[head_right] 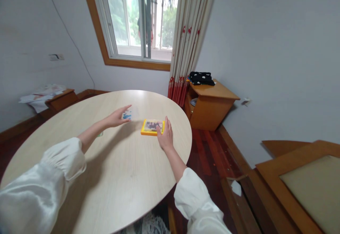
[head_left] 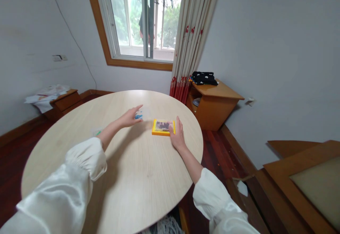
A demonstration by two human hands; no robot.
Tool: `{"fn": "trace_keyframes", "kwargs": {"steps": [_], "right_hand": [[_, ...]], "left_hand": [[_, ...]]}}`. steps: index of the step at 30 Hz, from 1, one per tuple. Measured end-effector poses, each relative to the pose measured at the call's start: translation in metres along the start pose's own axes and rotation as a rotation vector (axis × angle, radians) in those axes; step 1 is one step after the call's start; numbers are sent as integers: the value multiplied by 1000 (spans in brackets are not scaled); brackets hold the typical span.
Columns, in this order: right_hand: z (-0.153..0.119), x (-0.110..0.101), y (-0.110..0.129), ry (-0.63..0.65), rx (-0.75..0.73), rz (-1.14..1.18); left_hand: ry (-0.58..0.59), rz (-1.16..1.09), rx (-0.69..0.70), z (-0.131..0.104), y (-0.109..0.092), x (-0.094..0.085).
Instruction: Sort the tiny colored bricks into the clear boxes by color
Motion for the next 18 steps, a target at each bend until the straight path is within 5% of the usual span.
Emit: {"fn": "trace_keyframes", "kwargs": {"steps": [4,7,13,16,18], "right_hand": [[1,-8,-12,-72,58,107],[1,-9,-15,-95,70,134],[1,-8,-13,-89,54,134],[1,-9,-13,-90,56,141],[2,-8,-14,-85,65,149]], "left_hand": [[-9,-39,283,28,-87,16],[66,15,337,40,-109,48],[130,70,325,42,-106,79],[106,64,251,35,-90,62],[21,24,143,26,-61,36]]}}
Point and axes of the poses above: each hand's wrist, its own z-axis towards the middle knuckle, its own x-axis out of the palm, y = z × x, the point moved 9 cm from there along z, towards the middle knuckle, and after that the axes turned 7 degrees about y, right-handed, at the moved point
